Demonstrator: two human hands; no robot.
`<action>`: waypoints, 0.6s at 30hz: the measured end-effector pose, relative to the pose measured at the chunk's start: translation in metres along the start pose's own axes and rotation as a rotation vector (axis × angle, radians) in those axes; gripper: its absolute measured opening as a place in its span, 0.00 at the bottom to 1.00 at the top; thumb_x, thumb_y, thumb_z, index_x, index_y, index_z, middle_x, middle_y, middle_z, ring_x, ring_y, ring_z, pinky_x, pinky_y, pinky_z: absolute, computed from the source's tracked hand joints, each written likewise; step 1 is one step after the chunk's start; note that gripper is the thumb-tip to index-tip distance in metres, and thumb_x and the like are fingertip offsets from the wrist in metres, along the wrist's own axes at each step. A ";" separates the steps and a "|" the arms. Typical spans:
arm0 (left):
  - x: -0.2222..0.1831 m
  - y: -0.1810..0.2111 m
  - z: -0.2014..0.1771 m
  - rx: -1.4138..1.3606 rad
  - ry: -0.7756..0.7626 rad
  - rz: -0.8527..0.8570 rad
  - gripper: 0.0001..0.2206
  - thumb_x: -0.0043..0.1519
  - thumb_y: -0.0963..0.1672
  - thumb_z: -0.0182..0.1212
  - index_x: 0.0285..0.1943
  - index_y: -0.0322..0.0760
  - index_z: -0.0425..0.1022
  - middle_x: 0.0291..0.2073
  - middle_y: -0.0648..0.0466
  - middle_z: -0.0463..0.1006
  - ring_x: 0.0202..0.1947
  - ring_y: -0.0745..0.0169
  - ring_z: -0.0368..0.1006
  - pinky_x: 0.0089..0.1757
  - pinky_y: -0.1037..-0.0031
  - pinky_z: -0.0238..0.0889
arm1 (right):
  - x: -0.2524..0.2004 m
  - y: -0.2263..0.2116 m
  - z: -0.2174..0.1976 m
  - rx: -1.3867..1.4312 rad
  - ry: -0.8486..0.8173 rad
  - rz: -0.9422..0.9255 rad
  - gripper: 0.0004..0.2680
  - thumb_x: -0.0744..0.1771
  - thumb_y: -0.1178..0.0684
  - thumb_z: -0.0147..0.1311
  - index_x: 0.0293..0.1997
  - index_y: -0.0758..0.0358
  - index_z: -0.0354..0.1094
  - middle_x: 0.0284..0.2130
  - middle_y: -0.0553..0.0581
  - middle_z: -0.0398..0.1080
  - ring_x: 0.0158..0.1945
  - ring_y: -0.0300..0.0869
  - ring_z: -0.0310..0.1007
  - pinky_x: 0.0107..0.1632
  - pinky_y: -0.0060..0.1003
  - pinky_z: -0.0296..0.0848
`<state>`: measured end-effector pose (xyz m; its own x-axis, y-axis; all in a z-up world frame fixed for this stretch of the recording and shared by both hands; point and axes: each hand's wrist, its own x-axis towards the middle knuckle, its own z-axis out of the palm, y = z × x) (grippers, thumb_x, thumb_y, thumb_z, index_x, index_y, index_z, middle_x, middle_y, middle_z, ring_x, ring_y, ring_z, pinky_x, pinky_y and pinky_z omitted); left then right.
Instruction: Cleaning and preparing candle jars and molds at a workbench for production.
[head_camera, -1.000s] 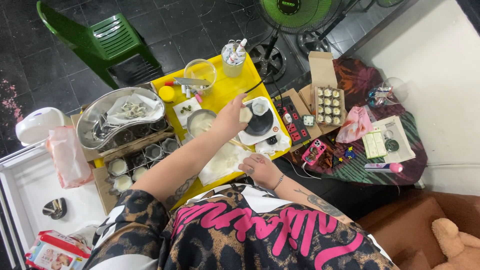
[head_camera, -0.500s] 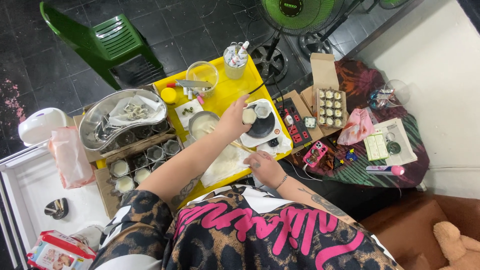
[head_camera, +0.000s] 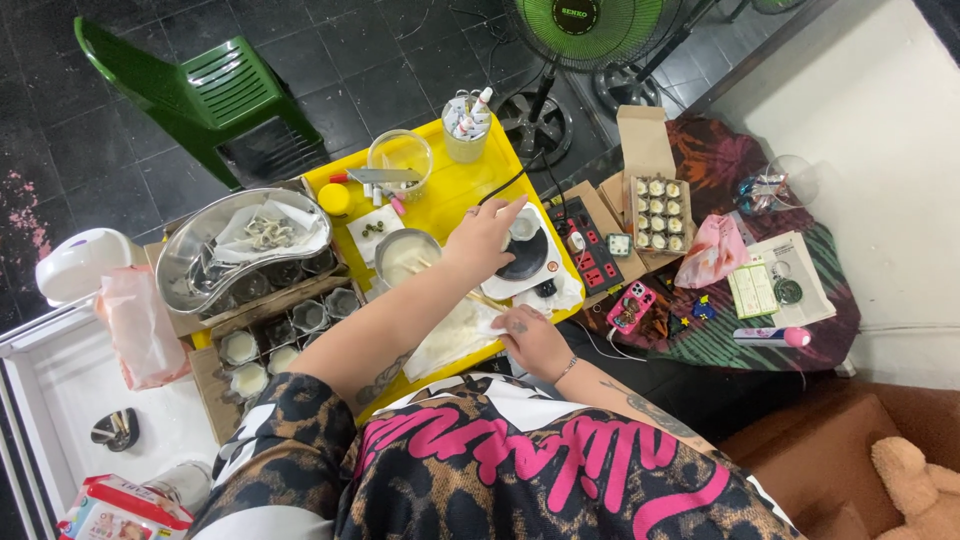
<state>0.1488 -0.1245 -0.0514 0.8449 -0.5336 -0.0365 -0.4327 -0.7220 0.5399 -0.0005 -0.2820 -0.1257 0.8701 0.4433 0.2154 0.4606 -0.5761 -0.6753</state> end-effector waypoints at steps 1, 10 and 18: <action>0.000 0.002 -0.001 0.000 -0.002 0.002 0.45 0.48 0.42 0.76 0.76 0.52 0.55 0.65 0.51 0.65 0.61 0.41 0.65 0.56 0.60 0.64 | 0.000 -0.001 0.000 0.000 0.002 0.003 0.08 0.62 0.63 0.57 0.43 0.61 0.67 0.40 0.56 0.73 0.46 0.54 0.72 0.50 0.46 0.72; 0.012 -0.010 0.027 0.128 0.127 0.095 0.33 0.55 0.48 0.72 0.70 0.49 0.63 0.54 0.54 0.72 0.55 0.46 0.70 0.47 0.62 0.70 | -0.003 -0.002 0.000 0.001 0.011 0.013 0.09 0.62 0.63 0.57 0.44 0.60 0.68 0.41 0.56 0.73 0.48 0.54 0.72 0.53 0.46 0.72; 0.017 -0.013 0.033 0.147 0.202 0.138 0.29 0.55 0.47 0.71 0.67 0.47 0.67 0.51 0.53 0.74 0.52 0.45 0.70 0.46 0.63 0.71 | -0.004 0.001 0.002 -0.013 0.024 0.019 0.09 0.62 0.62 0.58 0.44 0.59 0.68 0.40 0.56 0.73 0.48 0.54 0.72 0.51 0.46 0.72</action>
<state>0.1590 -0.1387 -0.0869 0.8141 -0.5434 0.2047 -0.5763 -0.7125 0.4003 -0.0040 -0.2831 -0.1294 0.8824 0.4160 0.2197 0.4464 -0.5928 -0.6703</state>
